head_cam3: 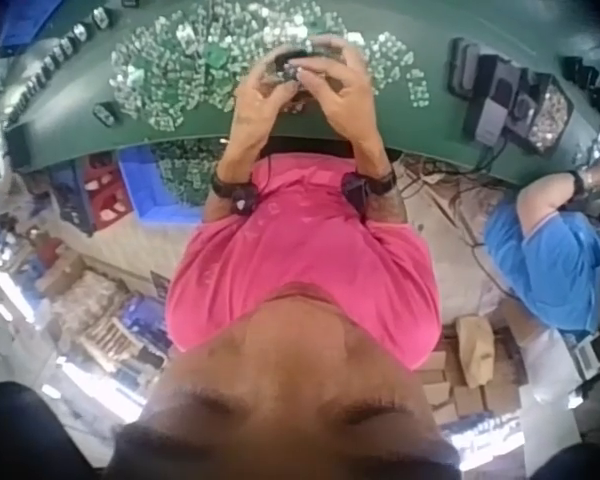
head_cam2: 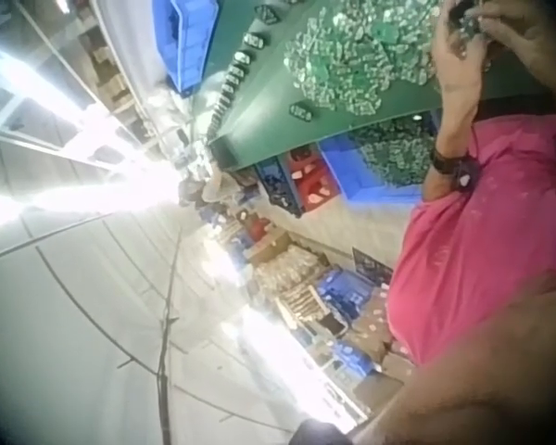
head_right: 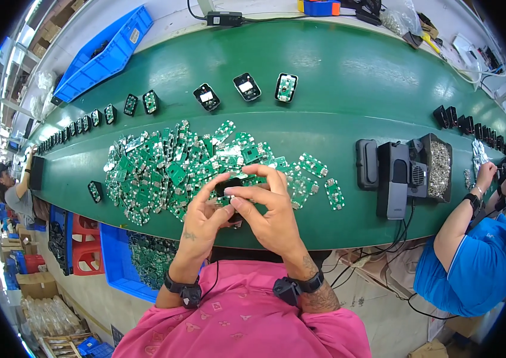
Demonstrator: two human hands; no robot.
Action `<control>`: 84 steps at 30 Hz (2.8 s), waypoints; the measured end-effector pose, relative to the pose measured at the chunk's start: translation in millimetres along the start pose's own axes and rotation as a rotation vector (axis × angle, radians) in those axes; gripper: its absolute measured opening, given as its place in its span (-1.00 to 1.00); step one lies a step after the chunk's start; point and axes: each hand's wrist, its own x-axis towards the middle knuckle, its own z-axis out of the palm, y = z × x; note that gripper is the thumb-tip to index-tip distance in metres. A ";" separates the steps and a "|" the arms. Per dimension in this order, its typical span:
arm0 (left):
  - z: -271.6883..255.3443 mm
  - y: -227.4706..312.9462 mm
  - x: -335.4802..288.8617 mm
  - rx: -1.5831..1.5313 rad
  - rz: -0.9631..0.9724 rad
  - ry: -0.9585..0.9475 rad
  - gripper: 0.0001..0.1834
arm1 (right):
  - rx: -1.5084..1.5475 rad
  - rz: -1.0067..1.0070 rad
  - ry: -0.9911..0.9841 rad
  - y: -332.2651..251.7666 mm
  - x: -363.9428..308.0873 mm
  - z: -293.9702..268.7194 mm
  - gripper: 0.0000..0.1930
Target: The person picks up a circuit board and a black housing, fits the board into the housing by hand, and places the assembled unit onto the conveyor belt. This process is repeated multiple times throughout the video.
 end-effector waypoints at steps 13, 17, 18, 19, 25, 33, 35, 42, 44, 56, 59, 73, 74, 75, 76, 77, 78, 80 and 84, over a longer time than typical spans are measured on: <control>-4.1 -8.1 -3.6 -0.147 -0.111 -0.155 -0.37 | 0.198 -0.009 0.028 9.6 -6.6 9.7 -0.89; 2.8 -18.1 -0.4 0.093 0.207 0.004 -0.41 | -0.299 -0.243 0.246 -0.1 -9.0 18.6 -0.92; 3.4 -20.6 -1.7 0.121 0.259 0.076 -0.43 | -0.390 -0.239 0.261 -1.0 -12.4 20.7 -0.93; 3.2 -19.9 -2.6 0.119 0.257 0.079 -0.43 | -0.478 -0.233 0.278 -0.6 -14.4 22.9 -0.93; -4.7 -10.4 -7.4 0.347 0.397 0.112 -0.46 | -0.258 -0.201 -0.014 -7.4 -2.8 6.7 -0.95; -9.0 -0.2 -13.7 0.446 0.320 0.009 -0.44 | -0.186 -0.210 -0.223 -8.7 6.1 -10.3 -0.93; -10.4 -4.7 -11.7 0.417 0.369 0.002 -0.45 | -0.194 -0.208 -0.243 -9.5 6.2 -10.6 -0.93; -14.3 1.3 -10.6 0.588 0.407 -0.031 -0.40 | -0.242 -0.224 -0.289 -6.3 9.0 -11.6 -0.93; -14.7 3.6 -9.7 0.754 0.502 -0.056 -0.39 | -0.308 -0.223 -0.337 -5.5 10.1 -12.2 -0.93; -16.6 -19.9 -3.5 0.532 0.371 0.081 -0.45 | -0.357 -0.148 -0.155 3.7 -3.5 12.3 -0.94; -16.8 -13.3 -5.3 0.647 0.395 0.036 -0.45 | -0.334 -0.128 -0.187 0.7 -2.6 11.0 -0.94; -13.6 0.2 3.3 0.611 0.603 0.123 -0.43 | 0.001 0.183 0.196 -7.9 -4.1 12.6 -0.87; -12.8 10.2 -0.5 0.417 0.367 0.019 -0.43 | 0.054 0.188 0.147 -2.2 -3.1 9.6 -0.85; -13.3 16.1 -2.4 0.222 0.130 -0.084 -0.44 | 0.051 0.184 0.150 0.4 -4.2 7.1 -0.85; -18.6 9.4 -0.9 0.223 0.156 -0.124 -0.41 | 0.054 0.205 0.099 2.6 -5.7 6.3 -0.85; -21.9 4.2 -0.4 0.224 0.164 -0.123 -0.41 | 0.056 0.227 0.048 3.3 -7.3 6.2 -0.85; -24.6 -0.1 -0.1 0.229 0.210 -0.140 -0.40 | 0.107 0.279 0.079 1.4 -8.7 6.8 -0.85; -25.6 1.0 0.1 0.247 0.228 -0.146 -0.36 | 0.118 0.245 0.082 -4.1 -16.0 8.4 -0.86; -22.7 0.9 1.2 0.209 0.227 -0.112 -0.33 | 0.295 0.148 0.087 -10.4 -16.5 16.1 -0.92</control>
